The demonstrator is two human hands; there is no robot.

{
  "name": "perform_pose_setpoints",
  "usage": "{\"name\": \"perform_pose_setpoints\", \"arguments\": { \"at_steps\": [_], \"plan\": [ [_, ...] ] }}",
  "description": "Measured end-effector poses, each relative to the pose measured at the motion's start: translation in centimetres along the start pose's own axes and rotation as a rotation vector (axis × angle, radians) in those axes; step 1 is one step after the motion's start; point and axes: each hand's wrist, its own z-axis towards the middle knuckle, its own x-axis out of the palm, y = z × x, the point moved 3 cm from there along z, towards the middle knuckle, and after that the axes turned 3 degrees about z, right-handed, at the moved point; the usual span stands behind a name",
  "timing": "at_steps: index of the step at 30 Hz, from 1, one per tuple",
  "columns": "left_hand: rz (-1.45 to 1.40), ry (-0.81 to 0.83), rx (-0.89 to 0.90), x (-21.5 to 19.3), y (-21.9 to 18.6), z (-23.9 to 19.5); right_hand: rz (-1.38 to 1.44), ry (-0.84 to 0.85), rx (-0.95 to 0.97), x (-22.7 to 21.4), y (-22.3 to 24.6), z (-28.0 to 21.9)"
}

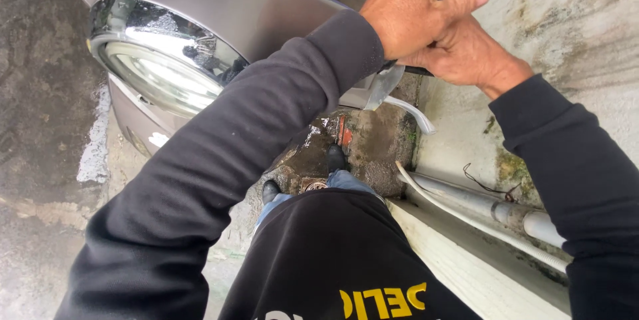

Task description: Tightening the side mirror of a scooter using a wrench

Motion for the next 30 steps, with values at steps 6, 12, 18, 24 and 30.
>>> {"name": "perform_pose_setpoints", "arguments": {
  "at_steps": [6,12,18,24,30],
  "plan": [
    [-0.15,0.027,0.083,-0.6,-0.7,-0.4,-0.396,0.066,0.108,-1.2,-1.7,-0.4],
    [-0.164,0.108,-0.002,-0.5,-0.3,-0.2,-0.019,0.065,0.227,-0.5,-0.7,1.0],
    [-0.225,0.123,0.085,-2.0,-2.0,0.1,0.161,-0.017,0.24,-0.9,-0.8,0.8],
    [-0.195,0.11,0.102,-0.2,-0.3,0.0,-0.092,0.092,0.453,-0.3,-3.3,-0.5],
    [-0.162,0.141,-0.036,-0.6,-0.7,0.3,-0.089,0.143,0.405,0.0,-2.9,0.4]
  ]
}}
